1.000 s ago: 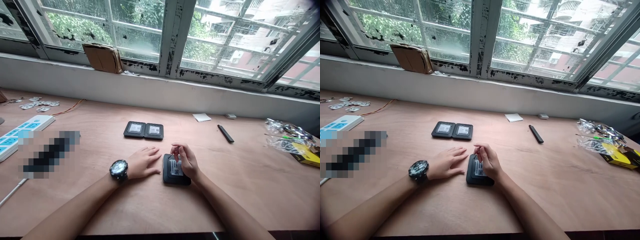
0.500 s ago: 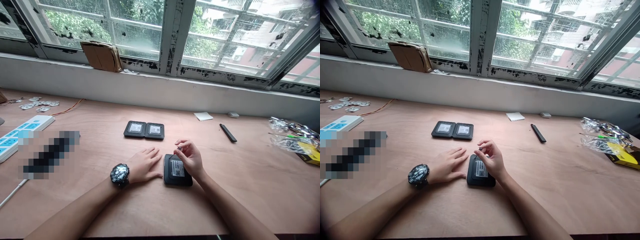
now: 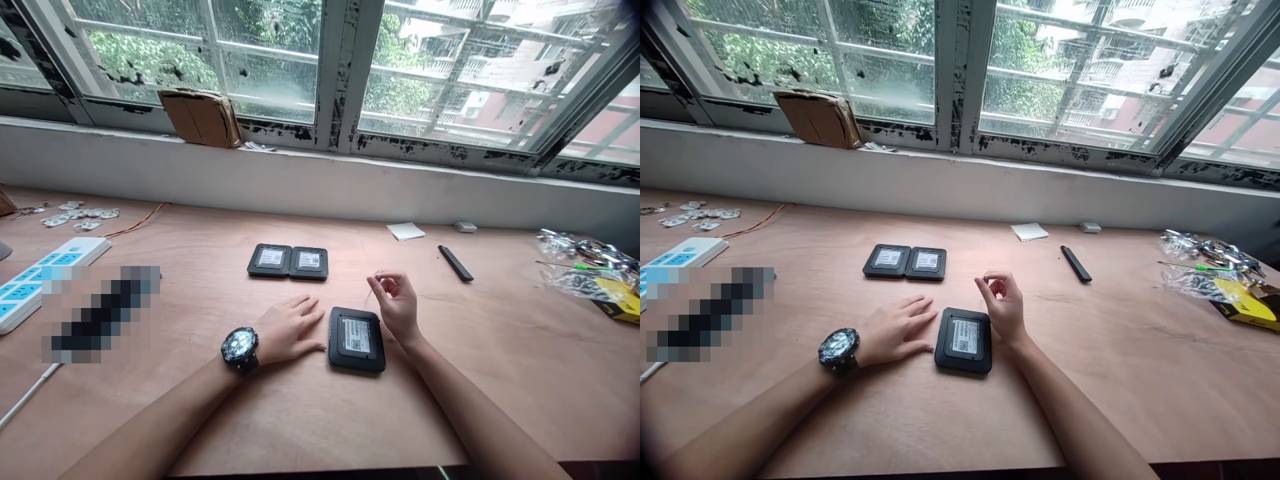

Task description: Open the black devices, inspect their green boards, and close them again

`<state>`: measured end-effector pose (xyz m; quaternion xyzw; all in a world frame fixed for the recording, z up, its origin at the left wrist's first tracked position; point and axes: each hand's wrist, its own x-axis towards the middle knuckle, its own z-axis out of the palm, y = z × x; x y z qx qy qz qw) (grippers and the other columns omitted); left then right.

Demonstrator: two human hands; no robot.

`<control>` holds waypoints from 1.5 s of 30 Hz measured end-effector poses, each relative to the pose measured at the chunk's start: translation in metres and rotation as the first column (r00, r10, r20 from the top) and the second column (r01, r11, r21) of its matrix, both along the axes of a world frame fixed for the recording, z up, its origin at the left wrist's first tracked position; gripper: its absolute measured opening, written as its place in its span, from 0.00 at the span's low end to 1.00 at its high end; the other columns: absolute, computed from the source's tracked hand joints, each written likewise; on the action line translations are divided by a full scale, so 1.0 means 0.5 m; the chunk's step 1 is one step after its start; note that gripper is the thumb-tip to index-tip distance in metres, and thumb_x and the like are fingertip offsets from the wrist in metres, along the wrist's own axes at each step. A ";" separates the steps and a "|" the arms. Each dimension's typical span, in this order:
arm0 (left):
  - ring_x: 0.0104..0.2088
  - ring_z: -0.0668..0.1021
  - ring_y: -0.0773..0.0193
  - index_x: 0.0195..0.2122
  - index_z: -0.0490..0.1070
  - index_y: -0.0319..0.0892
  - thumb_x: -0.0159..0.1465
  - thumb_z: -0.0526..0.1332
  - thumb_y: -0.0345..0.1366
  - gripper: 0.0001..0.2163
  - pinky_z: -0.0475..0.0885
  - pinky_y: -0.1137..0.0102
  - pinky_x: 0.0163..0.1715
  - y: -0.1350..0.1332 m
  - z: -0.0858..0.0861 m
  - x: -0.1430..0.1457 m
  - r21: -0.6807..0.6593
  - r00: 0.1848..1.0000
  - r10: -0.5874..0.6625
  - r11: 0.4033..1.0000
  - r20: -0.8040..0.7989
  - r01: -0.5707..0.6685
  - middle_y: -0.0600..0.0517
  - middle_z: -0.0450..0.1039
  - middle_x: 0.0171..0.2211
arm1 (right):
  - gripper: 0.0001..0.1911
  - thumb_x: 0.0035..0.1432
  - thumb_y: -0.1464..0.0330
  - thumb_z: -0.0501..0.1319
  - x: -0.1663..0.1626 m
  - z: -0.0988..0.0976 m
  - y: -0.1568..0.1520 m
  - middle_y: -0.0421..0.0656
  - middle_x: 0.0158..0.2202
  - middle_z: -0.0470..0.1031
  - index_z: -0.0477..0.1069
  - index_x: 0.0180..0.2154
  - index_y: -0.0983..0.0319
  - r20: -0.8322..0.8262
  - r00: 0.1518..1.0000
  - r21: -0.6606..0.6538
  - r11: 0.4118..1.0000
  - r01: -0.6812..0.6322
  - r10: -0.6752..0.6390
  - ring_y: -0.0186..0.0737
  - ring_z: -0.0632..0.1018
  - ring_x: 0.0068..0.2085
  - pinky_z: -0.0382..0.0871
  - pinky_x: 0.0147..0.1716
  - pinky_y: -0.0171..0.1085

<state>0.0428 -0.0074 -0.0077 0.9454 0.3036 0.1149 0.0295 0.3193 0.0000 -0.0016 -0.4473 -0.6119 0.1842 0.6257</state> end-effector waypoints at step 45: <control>0.66 0.64 0.38 0.70 0.57 0.43 0.66 0.60 0.58 0.36 0.62 0.42 0.63 -0.117 0.033 0.074 0.174 1.000 0.011 0.985 0.015 -0.014 0.38 0.60 0.68 | 0.10 0.65 0.60 0.61 0.075 -0.031 0.046 0.44 0.43 0.78 0.79 0.41 0.57 0.614 0.771 -0.325 0.944 0.051 0.170 0.44 0.79 0.44 0.71 0.43 0.40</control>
